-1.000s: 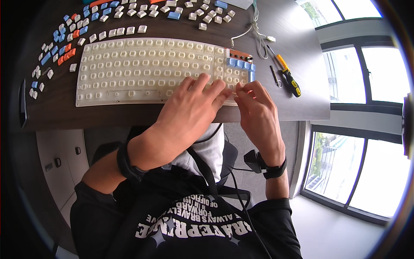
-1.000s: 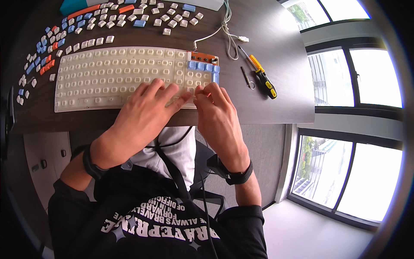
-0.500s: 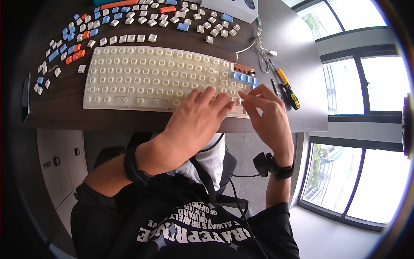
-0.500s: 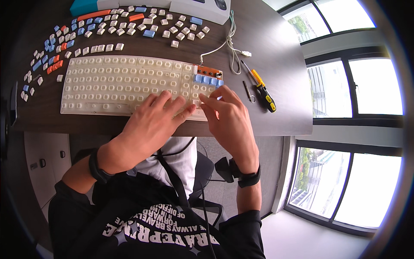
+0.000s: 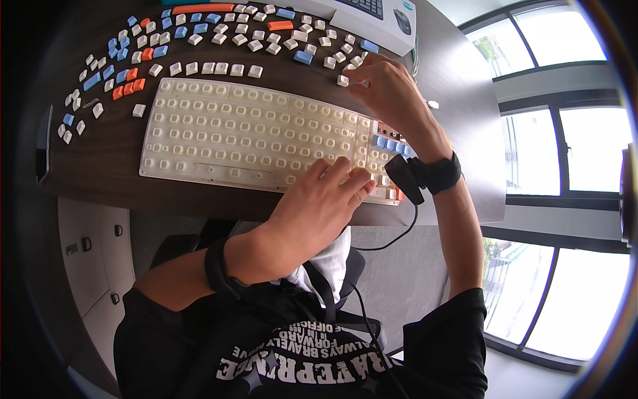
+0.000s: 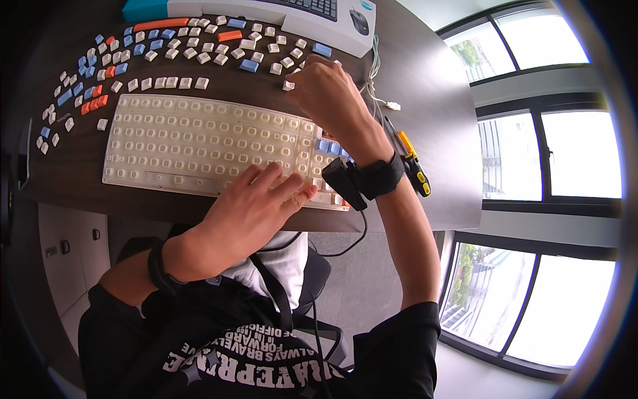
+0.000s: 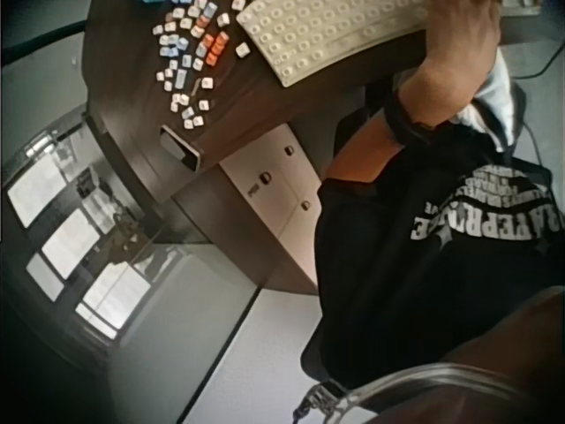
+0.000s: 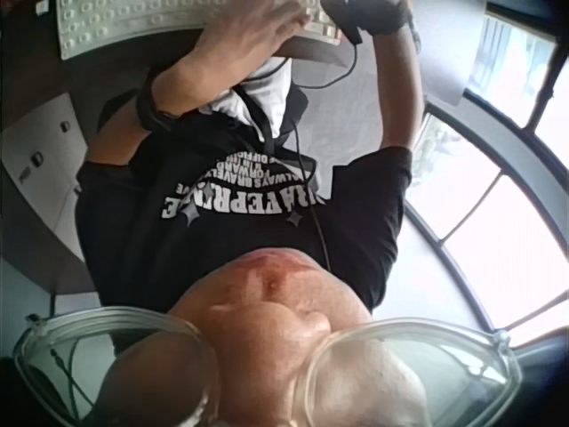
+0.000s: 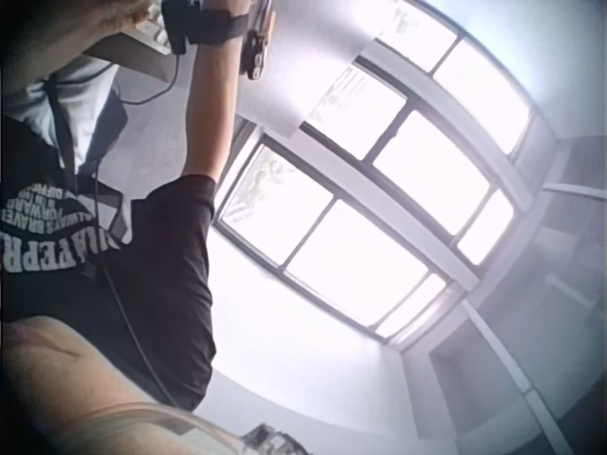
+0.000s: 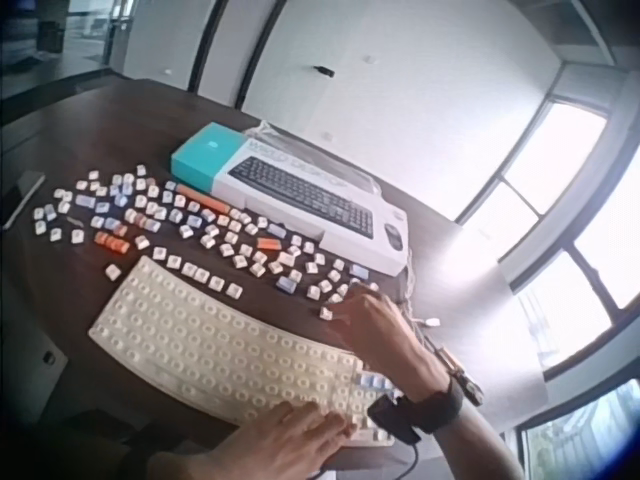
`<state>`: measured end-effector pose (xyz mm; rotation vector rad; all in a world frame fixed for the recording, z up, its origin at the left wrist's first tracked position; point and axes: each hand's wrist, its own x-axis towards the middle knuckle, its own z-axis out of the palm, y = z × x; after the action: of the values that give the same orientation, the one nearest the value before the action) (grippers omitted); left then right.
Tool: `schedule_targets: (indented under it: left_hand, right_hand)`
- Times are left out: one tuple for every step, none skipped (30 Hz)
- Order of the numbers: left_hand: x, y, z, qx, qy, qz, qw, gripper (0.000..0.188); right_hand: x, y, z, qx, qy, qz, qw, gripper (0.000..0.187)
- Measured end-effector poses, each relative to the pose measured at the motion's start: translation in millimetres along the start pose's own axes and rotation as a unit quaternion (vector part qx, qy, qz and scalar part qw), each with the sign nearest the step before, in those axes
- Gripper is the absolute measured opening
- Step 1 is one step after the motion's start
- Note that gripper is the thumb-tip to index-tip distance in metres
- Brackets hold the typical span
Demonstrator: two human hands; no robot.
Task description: The person is assembling a keyboard by hand, picking up various colored keycaps from the desk and pressing them onto the switches of a keyboard base.
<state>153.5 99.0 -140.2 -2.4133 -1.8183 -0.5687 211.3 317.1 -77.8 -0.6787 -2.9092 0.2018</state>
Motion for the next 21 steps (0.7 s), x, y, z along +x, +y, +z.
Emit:
schedule_targets:
  left_hand:
    - [0.3, 0.2, -1.0, 0.001, 0.001, -0.003, 1.000, 0.048]
    - [-0.2, -0.7, -1.2, 0.010, -0.002, 0.003, 1.000, 0.048]
    - [-0.4, -1.4, -1.5, 0.019, -0.004, 0.010, 1.000, 0.048]
    - [-0.3, -1.8, -2.0, 0.020, -0.004, 0.009, 1.000, 0.048]
    - [-0.3, -1.7, -2.5, 0.019, -0.011, 0.008, 1.000, 0.048]
    - [-0.2, -1.7, -3.0, 0.017, -0.018, 0.008, 1.000, 0.048]
    - [-0.3, -1.8, -3.0, 0.019, -0.017, 0.009, 1.000, 0.048]
    - [-0.6, -1.7, -2.3, 0.015, -0.017, 0.007, 1.000, 0.048]
    - [-0.5, -1.9, -2.0, 0.012, -0.017, 0.004, 1.000, 0.049]
    - [0.0, -2.3, -2.4, 0.014, -0.017, 0.005, 1.000, 0.049]
    - [-0.1, -2.3, -2.4, 0.013, -0.015, 0.004, 1.000, 0.049]
    - [-0.1, -2.3, -2.5, 0.013, -0.013, 0.004, 1.000, 0.049]
    - [0.3, -2.2, -2.0, 0.014, -0.013, 0.003, 1.000, 0.049]
    - [-0.5, -2.1, -1.7, 0.017, -0.010, 0.003, 1.000, 0.048]
    - [-0.9, -1.7, -1.4, 0.021, -0.008, 0.003, 1.000, 0.047]
    - [-0.4, -0.3, -1.7, 0.024, -0.009, 0.000, 1.000, 0.047]
    - [0.3, 0.8, -2.4, 0.021, -0.002, 0.003, 1.000, 0.046]
    - [-0.9, 0.4, -1.9, 0.018, 0.002, 0.003, 1.000, 0.044]
    - [-0.8, 0.8, 2.8, 0.000, 0.020, 0.004, 1.000, 0.041]
    - [-1.0, 1.7, -0.4, 0.016, 0.010, 0.009, 1.000, 0.039]
    - [-0.7, 2.2, 0.8, 0.009, 0.010, 0.011, 1.000, 0.039]
  right_hand:
    - [1.4, 5.9, 1.6, -0.009, -0.009, -0.007, 1.000, 0.019]
    - [3.4, 6.2, 3.8, -0.008, -0.009, -0.009, 1.000, 0.019]
    - [4.7, 6.9, 6.5, -0.021, -0.011, -0.006, 1.000, 0.021]
    - [5.5, 8.3, 10.0, -0.034, -0.013, -0.004, 0.999, 0.023]
    - [7.5, 8.7, 15.9, -0.016, 0.000, 0.003, 1.000, 0.020]
    - [7.6, 10.4, 18.3, -0.016, 0.001, 0.003, 1.000, 0.020]
    - [7.7, 12.4, 20.1, -0.027, -0.001, -0.008, 1.000, 0.019]
    - [8.3, 12.4, 20.6, -0.037, -0.005, -0.021, 0.999, 0.017]
    - [8.4, 13.0, 20.5, -0.037, -0.003, -0.021, 0.999, 0.017]
    - [8.0, 13.8, 19.8, -0.034, -0.003, -0.015, 0.999, 0.017]
    - [7.1, 14.5, 20.0, -0.029, -0.004, -0.010, 1.000, 0.017]
    - [6.0, 15.6, 20.0, -0.025, -0.005, -0.004, 1.000, 0.017]
    - [4.0, 17.6, 19.8, -0.024, -0.003, -0.005, 1.000, 0.017]
    - [2.4, 17.9, 19.1, -0.024, 0.001, -0.025, 0.999, 0.016]
    - [0.1, 18.7, 17.4, -0.023, 0.005, -0.044, 0.999, 0.015]
    - [-4.8, 19.5, 14.3, -0.020, 0.007, -0.047, 0.999, 0.015]
    - [-9.2, 15.9, 9.0, 0.017, -0.011, -0.013, 1.000, 0.011]
    - [-13.3, 11.1, 5.5, 0.057, -0.031, 0.019, 0.998, 0.009]
    - [-19.6, 8.6, -2.5, 0.057, -0.026, 0.011, 0.998, 0.011]
    - [-28.5, 2.8, -7.6, 0.060, -0.003, 0.031, 0.998, 0.011]
    - [-39.9, -3.0, -16.1, 0.109, 0.009, 0.040, 0.993, 0.009]
